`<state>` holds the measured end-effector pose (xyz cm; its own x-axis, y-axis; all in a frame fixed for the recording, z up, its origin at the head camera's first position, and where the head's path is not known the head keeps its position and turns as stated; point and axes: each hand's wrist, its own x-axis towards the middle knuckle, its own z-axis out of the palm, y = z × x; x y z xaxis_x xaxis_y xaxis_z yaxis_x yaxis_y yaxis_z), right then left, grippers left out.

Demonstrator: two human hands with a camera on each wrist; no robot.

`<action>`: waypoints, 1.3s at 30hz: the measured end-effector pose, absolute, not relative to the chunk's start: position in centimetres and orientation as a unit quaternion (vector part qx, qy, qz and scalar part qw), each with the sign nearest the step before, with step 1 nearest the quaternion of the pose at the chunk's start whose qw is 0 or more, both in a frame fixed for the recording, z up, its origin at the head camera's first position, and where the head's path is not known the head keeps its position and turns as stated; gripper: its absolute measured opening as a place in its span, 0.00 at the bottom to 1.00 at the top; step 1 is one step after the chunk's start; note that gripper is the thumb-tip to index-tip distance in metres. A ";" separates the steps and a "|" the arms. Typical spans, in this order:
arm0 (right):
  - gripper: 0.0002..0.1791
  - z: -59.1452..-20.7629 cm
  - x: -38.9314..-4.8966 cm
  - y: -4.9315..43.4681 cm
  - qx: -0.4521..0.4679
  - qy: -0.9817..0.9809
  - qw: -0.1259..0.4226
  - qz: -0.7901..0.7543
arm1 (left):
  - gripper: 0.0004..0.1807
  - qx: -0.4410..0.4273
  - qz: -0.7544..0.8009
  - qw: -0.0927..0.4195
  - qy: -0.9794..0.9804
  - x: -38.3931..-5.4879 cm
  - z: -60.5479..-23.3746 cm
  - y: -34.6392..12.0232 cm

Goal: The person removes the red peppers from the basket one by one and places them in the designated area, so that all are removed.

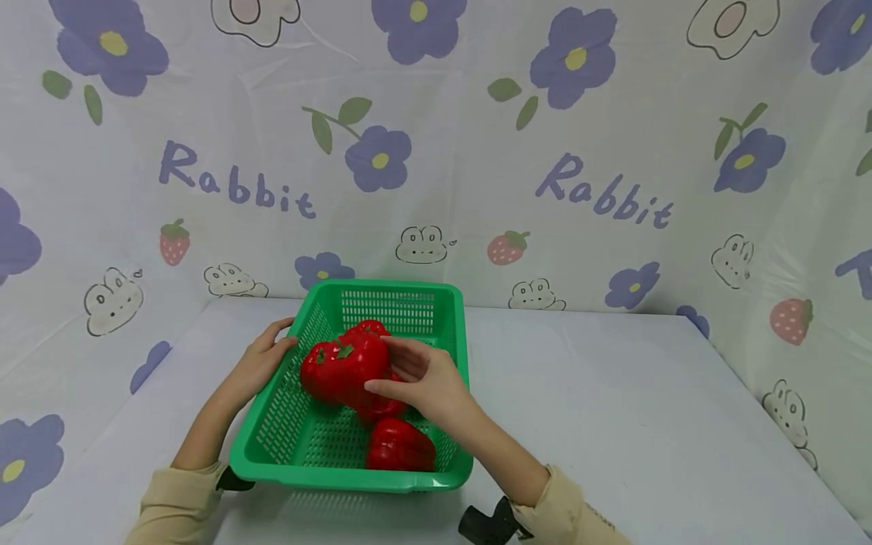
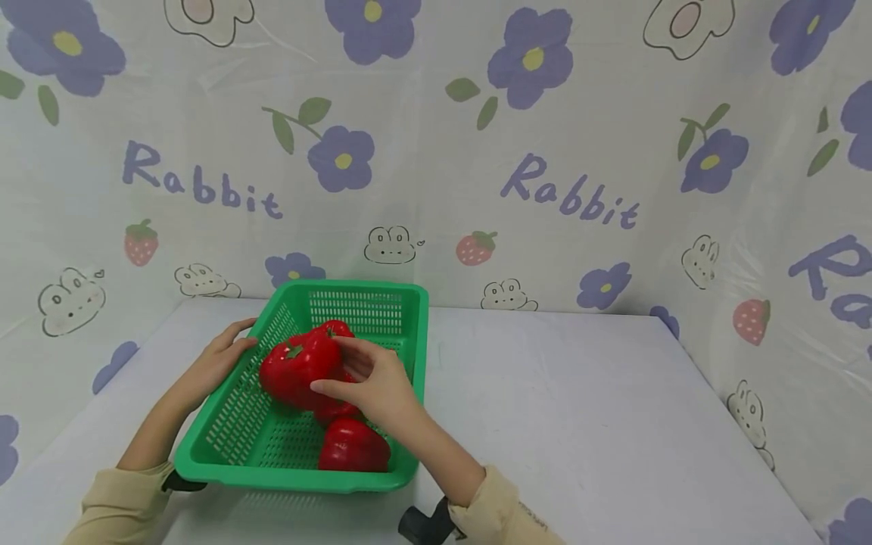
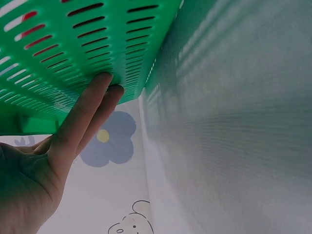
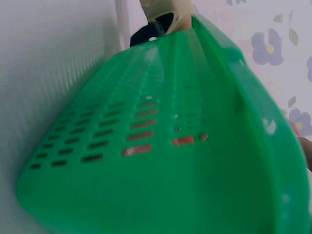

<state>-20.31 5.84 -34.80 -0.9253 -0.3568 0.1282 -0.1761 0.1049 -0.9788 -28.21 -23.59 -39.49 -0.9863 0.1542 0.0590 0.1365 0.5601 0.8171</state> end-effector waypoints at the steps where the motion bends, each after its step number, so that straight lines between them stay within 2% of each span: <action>1: 0.33 -34.7 -20.3 6.1 -0.177 0.738 0.066 -0.647 | 0.31 0.082 0.462 0.009 0.883 -28.1 -39.5 -23.6; 10: 0.34 -34.7 -20.8 8.6 -0.146 0.738 0.021 -0.658 | 0.31 0.082 0.457 0.006 0.886 -27.5 -39.5 -23.5; 20: 0.32 -34.3 -20.9 11.3 -0.112 0.728 -0.002 -0.676 | 0.31 0.079 0.457 -0.002 0.886 -27.0 -39.6 -23.4; 39: 0.35 -35.3 -21.4 16.0 -0.068 0.694 -0.060 -0.714 | 0.31 0.074 0.454 -0.006 0.888 -26.1 -39.7 -23.0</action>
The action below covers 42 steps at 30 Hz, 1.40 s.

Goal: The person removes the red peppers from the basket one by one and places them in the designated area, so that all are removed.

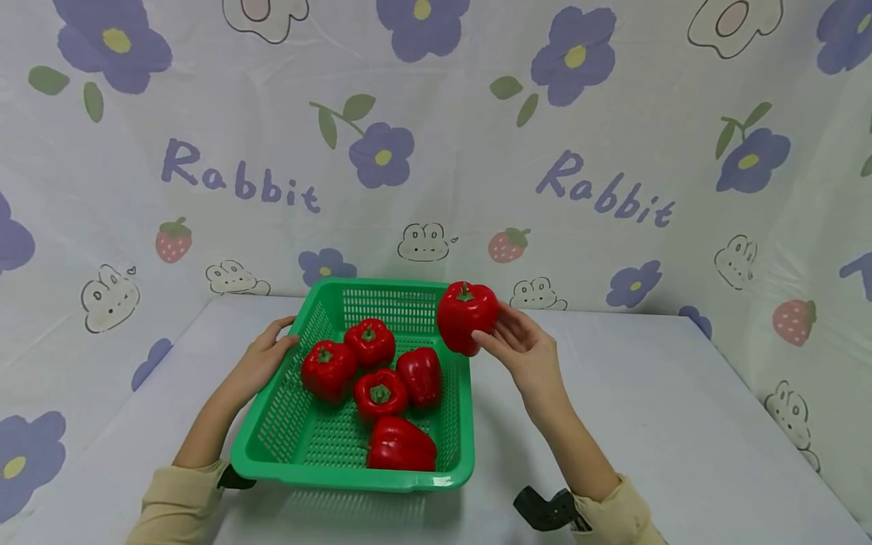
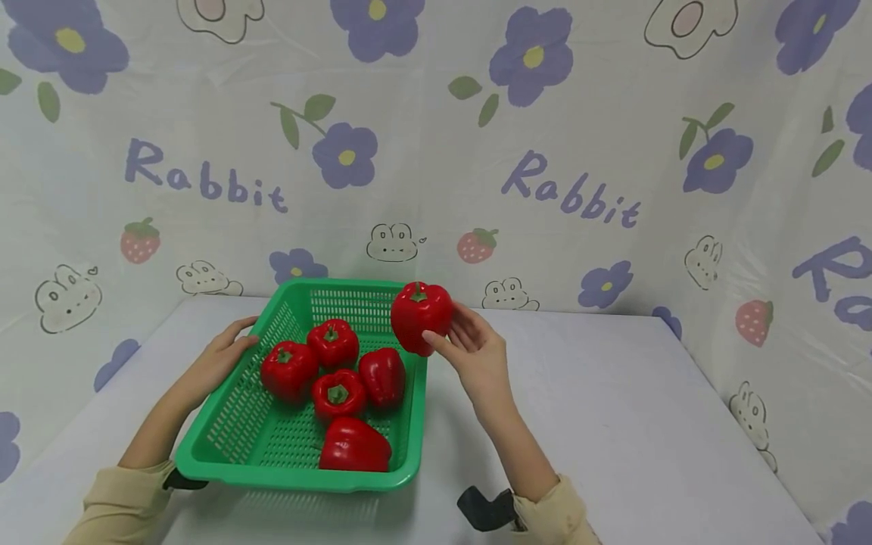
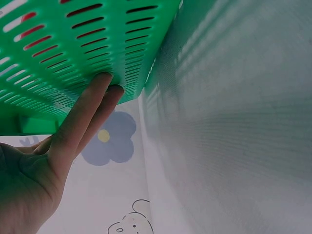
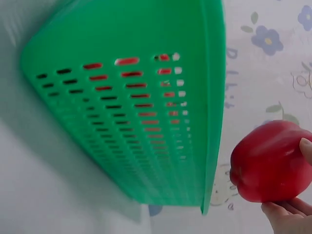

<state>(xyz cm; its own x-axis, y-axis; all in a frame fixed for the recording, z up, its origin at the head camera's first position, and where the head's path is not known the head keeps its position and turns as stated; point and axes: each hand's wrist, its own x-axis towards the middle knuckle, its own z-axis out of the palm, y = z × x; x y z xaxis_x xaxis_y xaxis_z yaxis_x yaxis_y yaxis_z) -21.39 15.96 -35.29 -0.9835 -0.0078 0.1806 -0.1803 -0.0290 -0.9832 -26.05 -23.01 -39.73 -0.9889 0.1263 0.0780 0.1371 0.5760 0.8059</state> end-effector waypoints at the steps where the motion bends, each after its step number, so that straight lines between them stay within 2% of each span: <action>1: 0.36 -35.4 -21.4 16.2 0.064 -0.695 0.063 0.713 | 0.31 -0.074 -0.454 0.006 -0.888 -26.1 -39.7 -23.0; 12: 0.37 -37.4 -22.2 18.4 0.024 -0.702 0.100 0.705 | 0.31 -0.078 -0.458 0.002 -0.886 -26.2 -39.7 -23.2; 28: 0.40 -40.6 -23.9 20.9 -0.060 -0.680 0.081 0.726 | 0.31 -0.070 -0.441 0.003 -0.895 -26.2 -40.0 -23.3; 42: 0.41 -42.6 -24.8 21.9 -0.076 -0.679 0.081 0.726 | 0.31 -0.070 -0.450 -0.005 -0.890 -26.5 -39.9 -23.3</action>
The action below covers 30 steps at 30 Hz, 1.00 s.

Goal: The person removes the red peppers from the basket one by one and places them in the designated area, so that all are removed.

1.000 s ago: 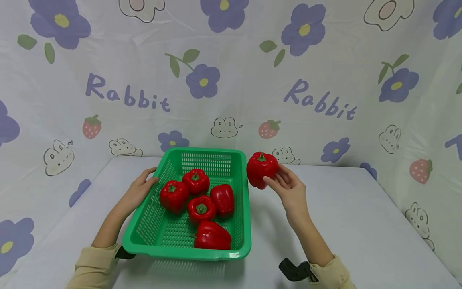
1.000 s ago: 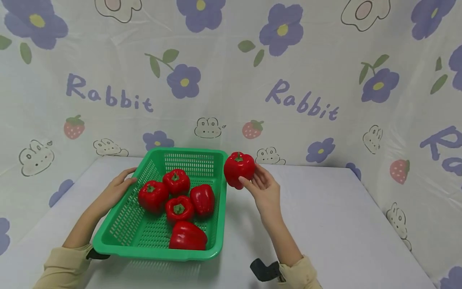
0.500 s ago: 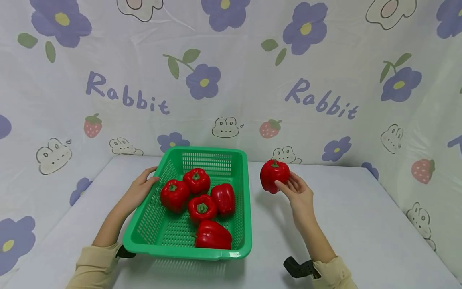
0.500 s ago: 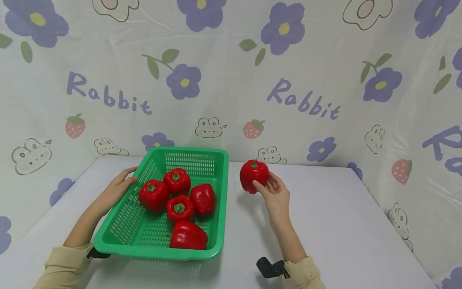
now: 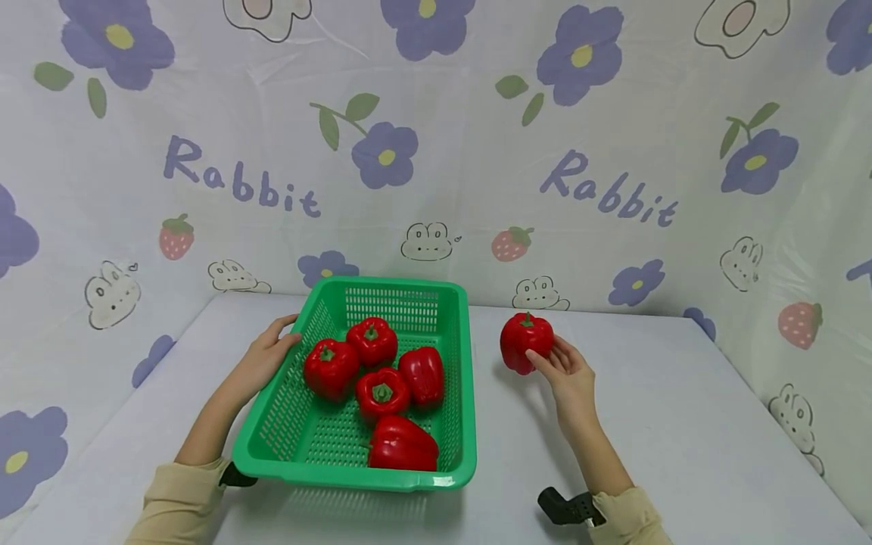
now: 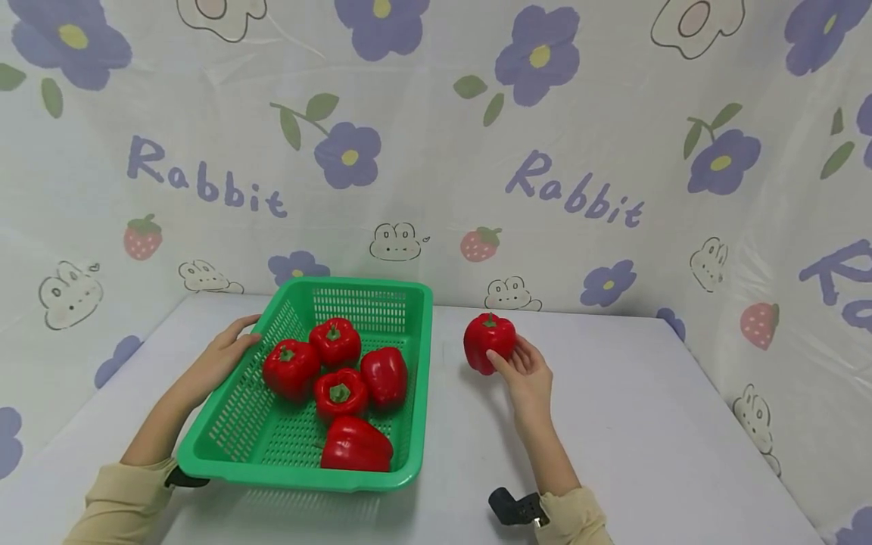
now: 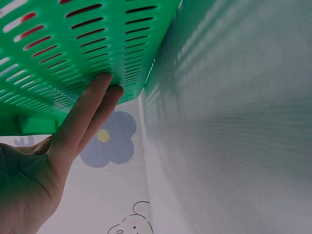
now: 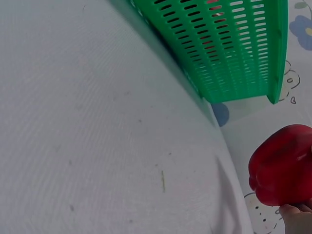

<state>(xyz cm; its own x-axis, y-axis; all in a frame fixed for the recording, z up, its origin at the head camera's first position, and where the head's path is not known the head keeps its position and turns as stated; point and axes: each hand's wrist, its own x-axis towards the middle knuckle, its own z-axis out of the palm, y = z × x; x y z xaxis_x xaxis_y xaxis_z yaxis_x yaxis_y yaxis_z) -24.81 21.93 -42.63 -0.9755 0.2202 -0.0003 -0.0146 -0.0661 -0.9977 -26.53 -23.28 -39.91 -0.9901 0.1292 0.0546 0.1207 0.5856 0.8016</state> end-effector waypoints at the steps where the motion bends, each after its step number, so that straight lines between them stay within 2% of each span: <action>1: 0.41 -42.8 -24.8 22.0 -0.077 -0.679 0.081 0.726 | 0.31 0.069 0.451 0.005 0.890 -26.6 -40.0 -23.3; 30: 0.41 -44.4 -25.8 23.6 -0.092 -0.673 0.071 0.730 | 0.32 0.063 0.453 0.008 0.889 -26.2 -39.5 -23.3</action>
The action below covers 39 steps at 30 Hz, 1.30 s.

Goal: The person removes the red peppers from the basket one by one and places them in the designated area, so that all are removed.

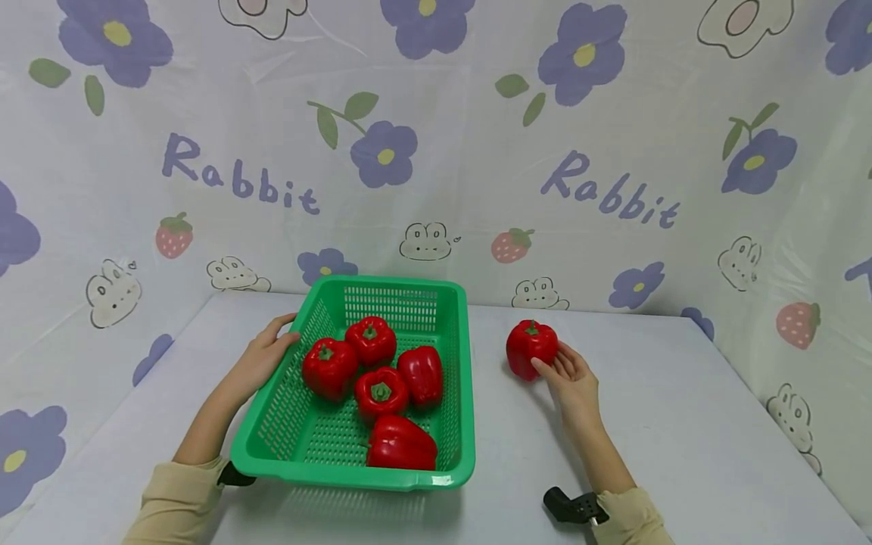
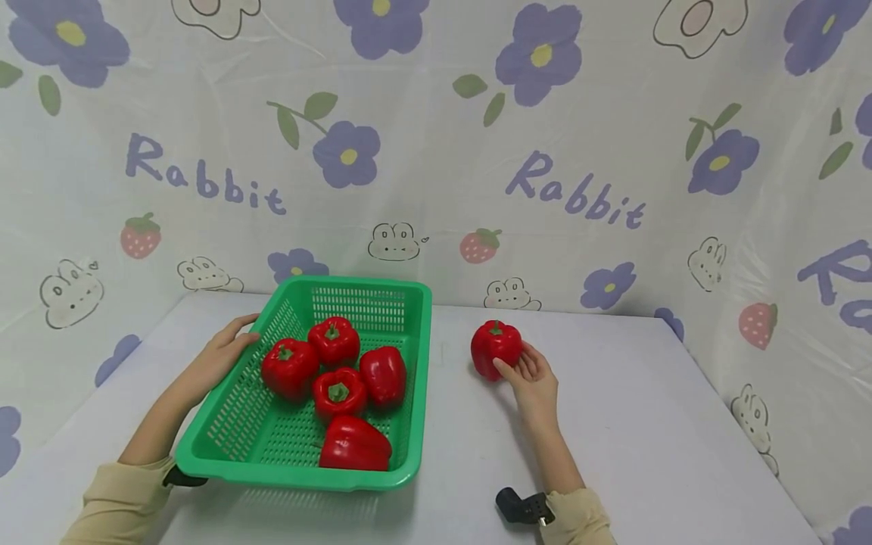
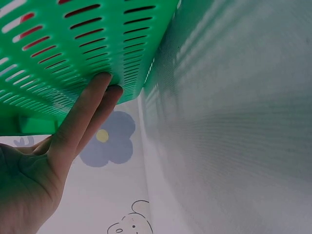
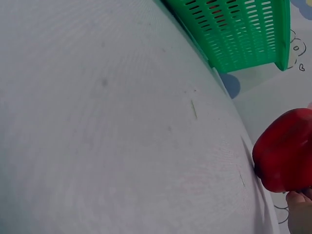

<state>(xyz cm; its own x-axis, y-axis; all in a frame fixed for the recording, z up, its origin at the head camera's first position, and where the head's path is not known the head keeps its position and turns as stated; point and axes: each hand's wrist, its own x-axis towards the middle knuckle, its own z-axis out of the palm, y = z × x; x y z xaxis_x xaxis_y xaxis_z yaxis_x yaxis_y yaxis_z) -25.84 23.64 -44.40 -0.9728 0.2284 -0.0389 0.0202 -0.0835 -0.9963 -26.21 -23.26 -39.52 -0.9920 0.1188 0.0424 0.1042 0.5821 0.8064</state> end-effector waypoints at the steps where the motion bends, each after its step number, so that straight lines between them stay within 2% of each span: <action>1: 0.41 -44.4 -25.8 23.7 -0.090 -0.675 0.071 0.729 | 0.32 0.063 0.452 0.008 0.890 -26.2 -39.5 -23.3; 39: 0.41 -44.4 -25.2 24.0 -0.091 -0.692 0.059 0.714 | 0.31 0.066 0.454 0.005 0.889 -25.9 -39.5 -23.1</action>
